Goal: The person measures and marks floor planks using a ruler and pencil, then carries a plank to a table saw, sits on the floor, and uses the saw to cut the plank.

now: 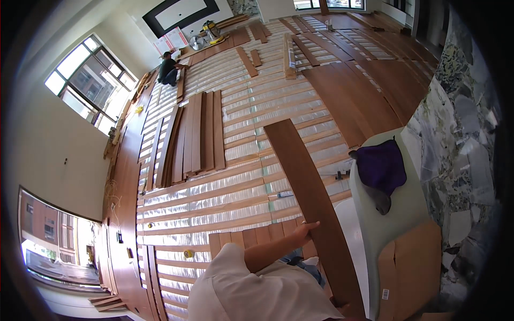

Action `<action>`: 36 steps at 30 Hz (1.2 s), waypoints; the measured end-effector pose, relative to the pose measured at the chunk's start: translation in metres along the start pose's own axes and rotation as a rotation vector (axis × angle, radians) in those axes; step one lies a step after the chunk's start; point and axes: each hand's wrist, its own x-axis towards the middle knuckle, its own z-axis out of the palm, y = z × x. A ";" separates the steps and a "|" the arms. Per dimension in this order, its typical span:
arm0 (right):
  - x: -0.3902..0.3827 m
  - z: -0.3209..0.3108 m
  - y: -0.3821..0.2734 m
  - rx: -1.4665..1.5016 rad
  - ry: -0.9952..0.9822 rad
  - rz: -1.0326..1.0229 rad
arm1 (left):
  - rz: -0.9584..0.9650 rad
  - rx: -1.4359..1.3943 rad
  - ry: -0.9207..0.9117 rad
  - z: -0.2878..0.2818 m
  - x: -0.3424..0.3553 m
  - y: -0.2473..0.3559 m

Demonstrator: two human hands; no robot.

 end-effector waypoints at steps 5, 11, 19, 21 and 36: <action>0.007 0.054 0.007 -0.054 -0.094 0.050 | 0.065 -0.108 0.076 0.009 -0.061 0.025; -0.024 0.092 0.038 -0.064 -0.160 0.062 | 0.151 -0.019 0.012 0.002 -0.110 0.074; -0.063 0.130 0.137 0.190 -0.401 0.042 | 0.315 0.085 -0.278 -0.026 -0.165 0.178; -0.123 0.202 0.145 0.401 -0.518 0.057 | 0.351 0.112 -0.321 -0.041 -0.174 0.210; -0.367 0.382 0.001 -0.240 -0.623 -0.252 | 1.081 0.633 -0.644 0.000 -0.225 0.387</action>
